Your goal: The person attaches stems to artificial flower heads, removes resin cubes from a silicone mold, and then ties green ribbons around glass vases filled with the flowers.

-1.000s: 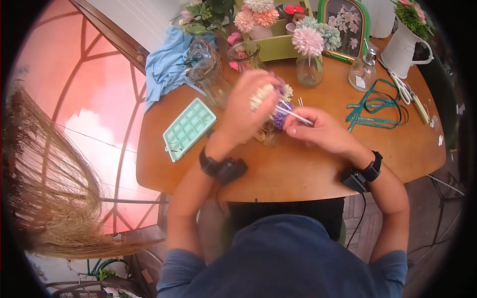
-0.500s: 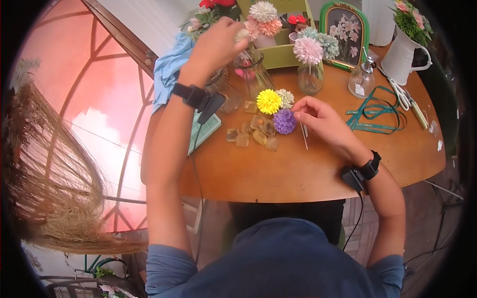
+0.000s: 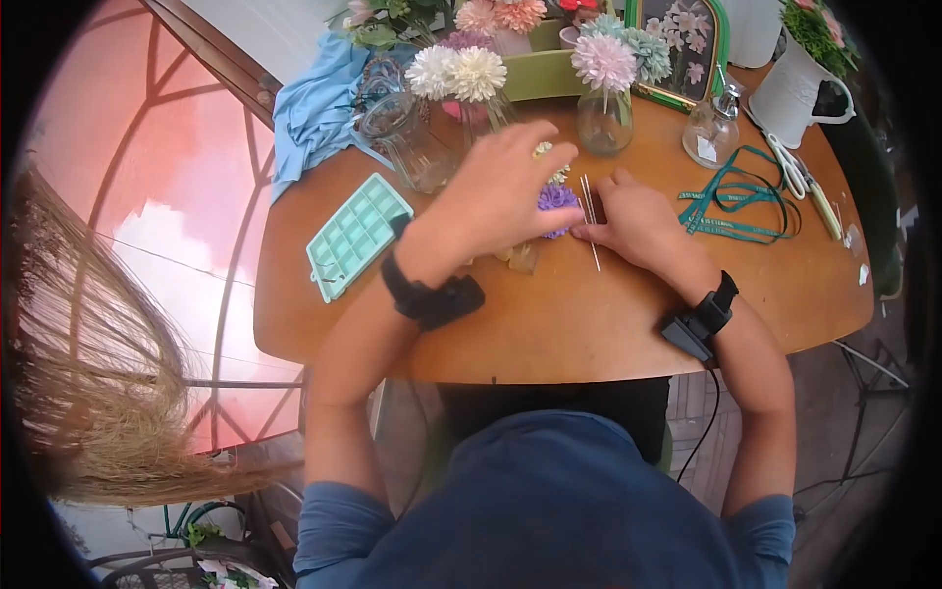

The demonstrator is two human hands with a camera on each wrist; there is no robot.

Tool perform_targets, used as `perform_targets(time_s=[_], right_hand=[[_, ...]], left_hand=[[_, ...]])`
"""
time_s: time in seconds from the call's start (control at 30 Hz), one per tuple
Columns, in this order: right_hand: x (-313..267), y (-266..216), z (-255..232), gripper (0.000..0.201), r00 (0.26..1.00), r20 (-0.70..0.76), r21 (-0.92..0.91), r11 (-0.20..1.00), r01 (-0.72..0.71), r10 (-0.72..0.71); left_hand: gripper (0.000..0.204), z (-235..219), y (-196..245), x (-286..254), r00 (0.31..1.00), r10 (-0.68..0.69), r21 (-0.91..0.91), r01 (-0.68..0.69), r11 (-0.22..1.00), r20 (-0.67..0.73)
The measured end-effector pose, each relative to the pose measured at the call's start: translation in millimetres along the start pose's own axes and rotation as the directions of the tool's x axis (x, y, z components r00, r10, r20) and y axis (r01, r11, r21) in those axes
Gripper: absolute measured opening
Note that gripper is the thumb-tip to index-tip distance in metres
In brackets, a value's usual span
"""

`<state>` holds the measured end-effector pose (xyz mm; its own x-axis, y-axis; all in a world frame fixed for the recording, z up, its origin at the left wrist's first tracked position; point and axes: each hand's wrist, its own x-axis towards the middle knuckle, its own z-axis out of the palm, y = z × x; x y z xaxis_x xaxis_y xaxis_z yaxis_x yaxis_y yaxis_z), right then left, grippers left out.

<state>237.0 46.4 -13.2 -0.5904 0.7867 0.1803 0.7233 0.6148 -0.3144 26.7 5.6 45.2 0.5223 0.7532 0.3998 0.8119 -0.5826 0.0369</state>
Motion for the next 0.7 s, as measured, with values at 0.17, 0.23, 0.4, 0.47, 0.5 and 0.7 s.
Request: perform_targets(time_s=[0.17, 0.23, 0.4, 0.47, 0.5, 0.7], right_hand=[[0, 11, 1, 0.018, 0.998, 0.008, -0.121, 0.991, 0.057, -0.056], [-1, 9, -2, 0.011, 0.999, 0.007, -0.178, 0.983, 0.047, -0.047], [-8, 4, -6, 0.009, 0.993, -0.02, -0.235, 0.966, 0.112, -0.12], [-7, 6, -3, 0.009, 0.988, -0.043, -0.238, 0.962, 0.133, -0.148], [-7, 8, -1, 0.008, 0.985, -0.056, -0.241, 0.96, 0.143, -0.161], [-2, 24, -1, 0.016, 0.98, -0.029, -0.067, 0.978, 0.197, -0.199]], left_hand=[[0.066, 31, -7, 0, 0.974, -0.135, -0.061, 0.148, 0.987, 0.181], [0.064, 35, -7, 2, 0.952, -0.173, -0.082, 0.199, 0.977, 0.251], [0.049, 52, -13, 8, 0.938, -0.163, -0.057, 0.189, 0.98, 0.306], [0.045, 55, -17, 12, 0.948, -0.124, -0.073, 0.152, 0.986, 0.292], [0.043, 56, -18, 14, 0.953, -0.103, -0.08, 0.131, 0.988, 0.284], [0.038, 39, -31, 13, 0.975, -0.12, -0.304, 0.059, 0.951, -0.188]])
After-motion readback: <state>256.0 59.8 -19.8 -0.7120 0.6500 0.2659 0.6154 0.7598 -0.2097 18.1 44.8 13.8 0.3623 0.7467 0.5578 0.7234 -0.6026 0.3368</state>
